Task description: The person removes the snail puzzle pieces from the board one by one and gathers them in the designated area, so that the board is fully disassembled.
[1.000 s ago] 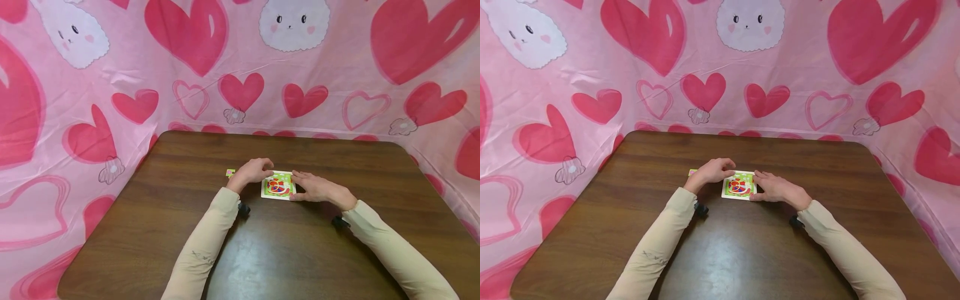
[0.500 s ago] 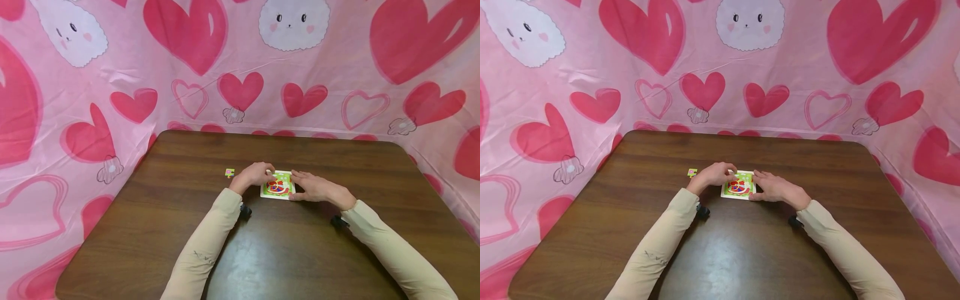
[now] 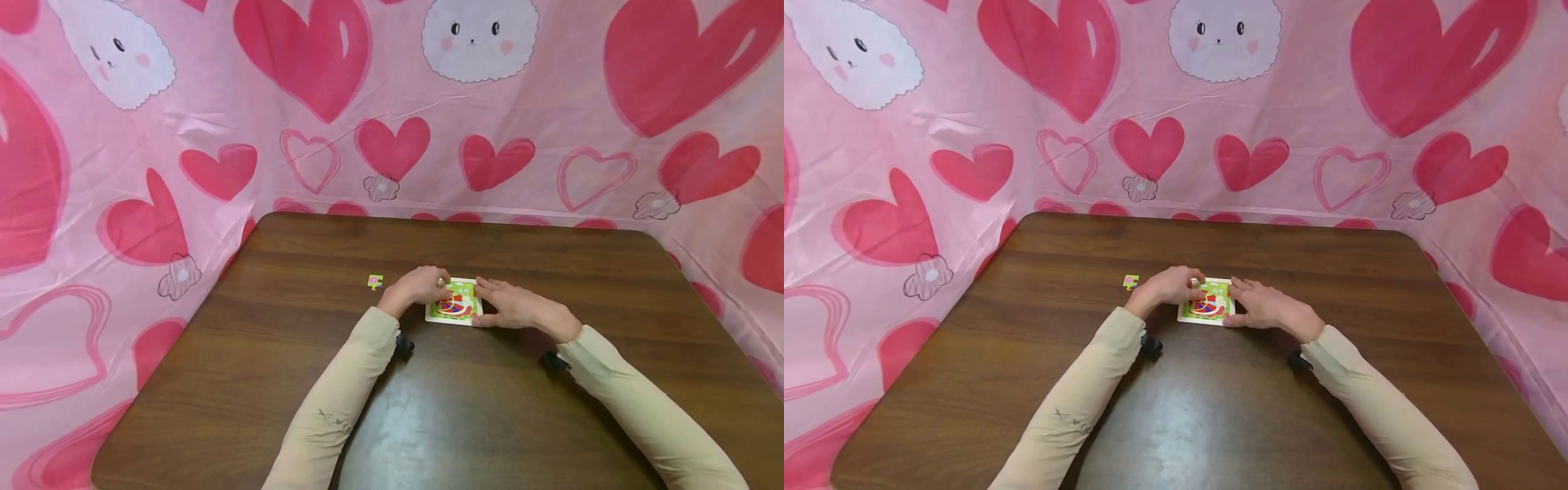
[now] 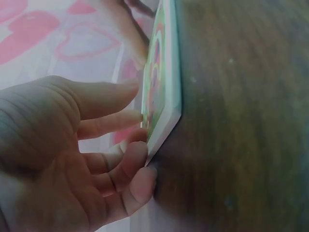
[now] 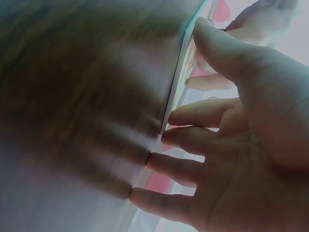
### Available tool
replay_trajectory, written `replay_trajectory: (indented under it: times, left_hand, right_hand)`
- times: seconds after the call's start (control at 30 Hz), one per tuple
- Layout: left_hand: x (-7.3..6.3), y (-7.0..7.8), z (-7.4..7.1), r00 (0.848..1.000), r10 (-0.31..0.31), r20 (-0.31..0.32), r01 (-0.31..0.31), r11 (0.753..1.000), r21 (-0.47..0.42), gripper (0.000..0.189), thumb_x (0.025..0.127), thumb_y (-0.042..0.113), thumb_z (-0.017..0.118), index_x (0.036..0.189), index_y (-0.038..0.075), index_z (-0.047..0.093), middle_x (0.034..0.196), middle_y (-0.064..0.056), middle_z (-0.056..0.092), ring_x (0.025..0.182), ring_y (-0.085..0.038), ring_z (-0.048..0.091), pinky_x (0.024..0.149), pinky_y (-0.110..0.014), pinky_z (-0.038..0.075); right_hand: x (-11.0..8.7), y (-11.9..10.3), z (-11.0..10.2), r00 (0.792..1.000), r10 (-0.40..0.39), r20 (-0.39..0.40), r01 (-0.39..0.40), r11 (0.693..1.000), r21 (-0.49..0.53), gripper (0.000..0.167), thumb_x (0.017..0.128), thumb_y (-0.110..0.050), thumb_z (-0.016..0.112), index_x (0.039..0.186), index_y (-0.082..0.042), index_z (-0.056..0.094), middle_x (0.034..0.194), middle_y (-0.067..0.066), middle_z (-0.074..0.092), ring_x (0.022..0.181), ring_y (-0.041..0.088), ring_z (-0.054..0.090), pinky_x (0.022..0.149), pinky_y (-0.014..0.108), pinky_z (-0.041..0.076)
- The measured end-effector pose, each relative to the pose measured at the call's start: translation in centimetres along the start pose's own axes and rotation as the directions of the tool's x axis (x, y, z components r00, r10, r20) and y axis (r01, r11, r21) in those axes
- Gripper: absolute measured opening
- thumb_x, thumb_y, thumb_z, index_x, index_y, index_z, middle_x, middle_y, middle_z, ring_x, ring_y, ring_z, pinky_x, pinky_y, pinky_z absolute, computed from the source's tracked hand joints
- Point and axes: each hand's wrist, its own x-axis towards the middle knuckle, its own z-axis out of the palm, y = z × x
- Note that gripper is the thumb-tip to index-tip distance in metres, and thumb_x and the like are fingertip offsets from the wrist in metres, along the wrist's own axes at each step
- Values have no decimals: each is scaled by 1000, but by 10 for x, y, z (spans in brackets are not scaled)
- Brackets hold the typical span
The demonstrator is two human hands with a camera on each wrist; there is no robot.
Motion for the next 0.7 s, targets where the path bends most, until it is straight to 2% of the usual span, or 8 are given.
replay_trajectory:
  times: [0.33, 0.53, 0.7]
  left_hand:
    - [6, 5, 4, 999, -26, -18, 27, 996, 80, 41, 91, 32, 67, 127, 14, 60, 124, -5, 63, 117, -19, 56, 101, -34, 45]
    - [8, 9, 6, 997, -60, -38, 62, 996, 63, 34, 90, 28, 69, 119, 13, 60, 113, -4, 61, 104, -17, 53, 90, -32, 49]
    - [9, 15, 5, 994, -100, -37, 102, 994, 44, 30, 90, 29, 68, 114, 13, 59, 111, -7, 54, 94, -19, 53, 80, -35, 49]
  right_hand:
    - [-1, 1, -1, 1000, 10, 10, -10, 1000, 9, 90, 88, -59, 61, 152, -4, 32, 162, 19, 19, 147, 46, 21, 113, 63, 24]
    - [0, 1, 0, 1000, -5, 4, 5, 1000, 7, 88, 89, -58, 61, 152, -3, 32, 162, 21, 19, 146, 47, 22, 113, 63, 25]
    - [-1, 1, 0, 1000, -5, -2, 5, 1000, -3, 88, 89, -57, 61, 151, -2, 32, 162, 21, 19, 146, 47, 22, 112, 63, 26]
